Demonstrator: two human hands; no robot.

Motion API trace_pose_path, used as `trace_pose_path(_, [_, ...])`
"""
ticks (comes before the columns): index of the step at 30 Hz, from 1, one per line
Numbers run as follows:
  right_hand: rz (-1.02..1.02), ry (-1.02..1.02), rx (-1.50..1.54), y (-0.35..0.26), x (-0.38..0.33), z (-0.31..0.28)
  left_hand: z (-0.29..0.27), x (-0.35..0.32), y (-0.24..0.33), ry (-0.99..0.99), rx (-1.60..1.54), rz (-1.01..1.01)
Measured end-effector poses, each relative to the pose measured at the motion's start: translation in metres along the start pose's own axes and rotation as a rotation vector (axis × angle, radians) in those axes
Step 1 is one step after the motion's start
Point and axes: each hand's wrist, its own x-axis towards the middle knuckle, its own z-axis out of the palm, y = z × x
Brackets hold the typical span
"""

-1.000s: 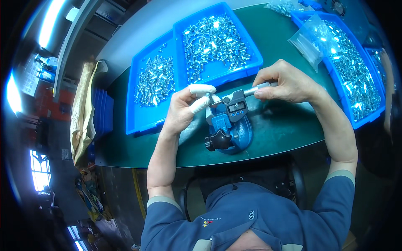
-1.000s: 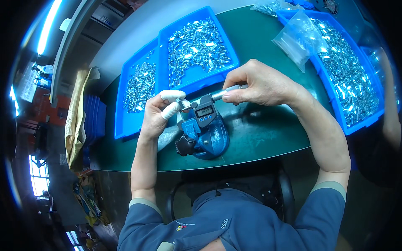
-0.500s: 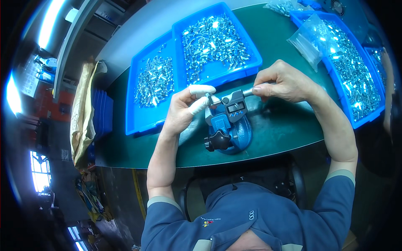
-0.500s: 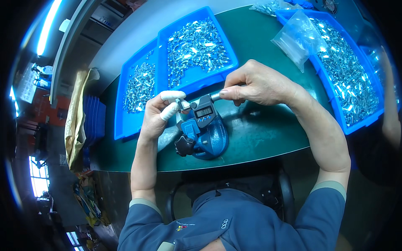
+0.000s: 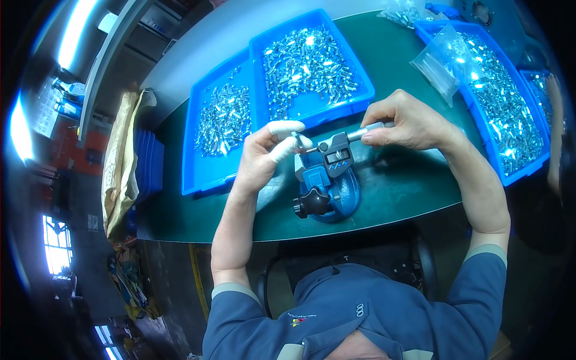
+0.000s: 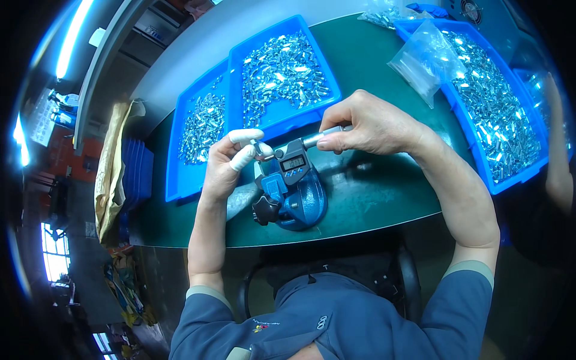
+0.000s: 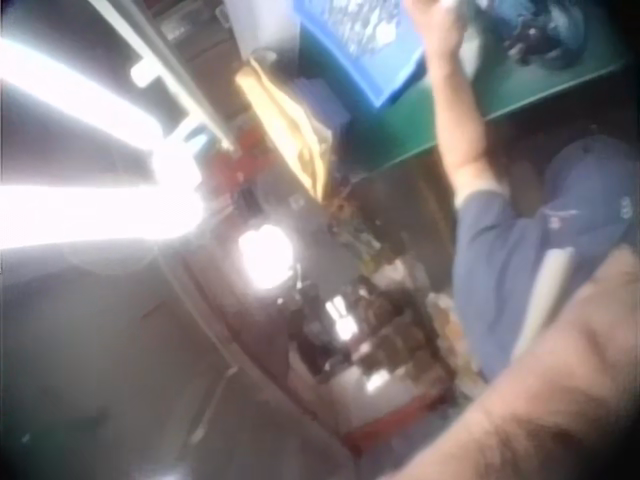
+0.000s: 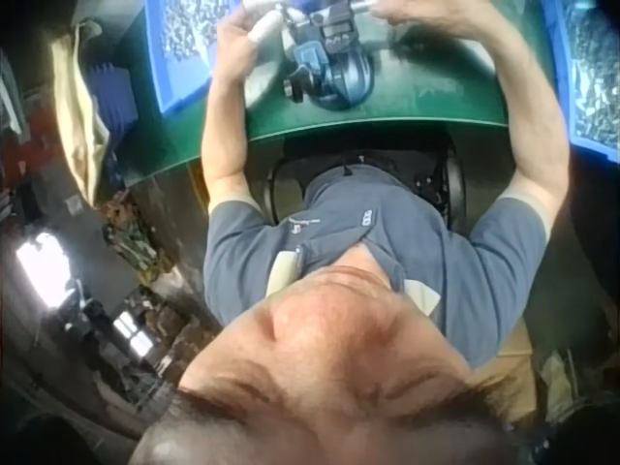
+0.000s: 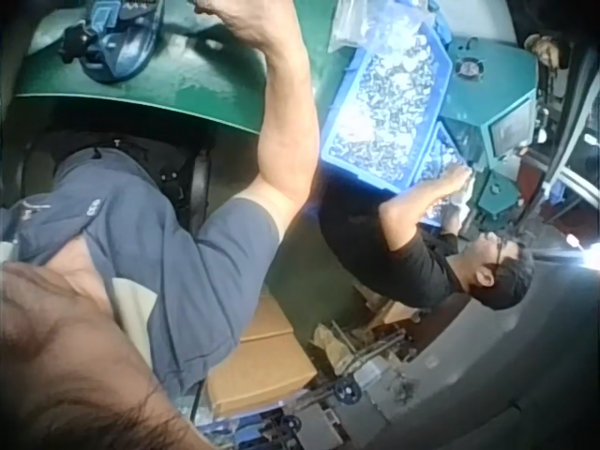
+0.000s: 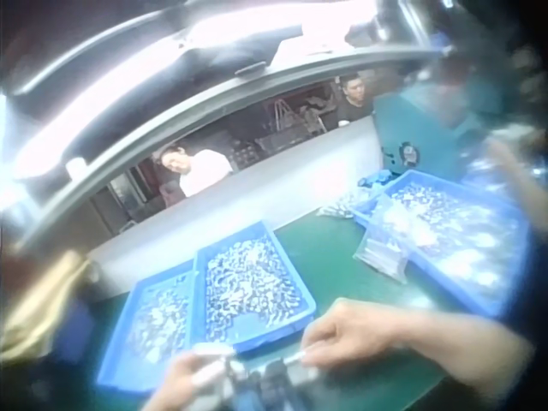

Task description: The person picks up metal parts from a tray, measures each one using a mounted digital micrometer, and returns them to a tray.

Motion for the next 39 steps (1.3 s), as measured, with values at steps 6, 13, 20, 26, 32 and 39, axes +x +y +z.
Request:
trace_pose_path(6, [0.032,-0.006,0.059,-0.003,-0.001,-0.001,-0.06,0.009,0.015,0.631,0.641,0.26])
trace_pose_path(13, [0.039,-0.014,0.045,-0.003,-0.001,-0.001,-0.063,0.038,0.012,0.27,1.025,0.13])
trace_pose_path(20, [0.047,-0.029,0.092,-0.002,-0.002,0.0,-0.04,0.095,0.004,-0.145,1.408,0.031])
trace_pose_path(26, [0.051,-0.034,0.078,-0.005,-0.001,-0.002,-0.053,0.106,-0.008,-0.257,1.312,-0.025])
trace_pose_path(32, [0.019,-0.031,0.092,-0.002,-0.002,-0.002,-0.051,0.108,-0.003,-0.28,1.21,-0.07])
trace_pose_path(39, [0.025,-0.034,0.085,-0.004,-0.002,-0.002,-0.044,0.081,0.0,-0.044,1.063,0.137])
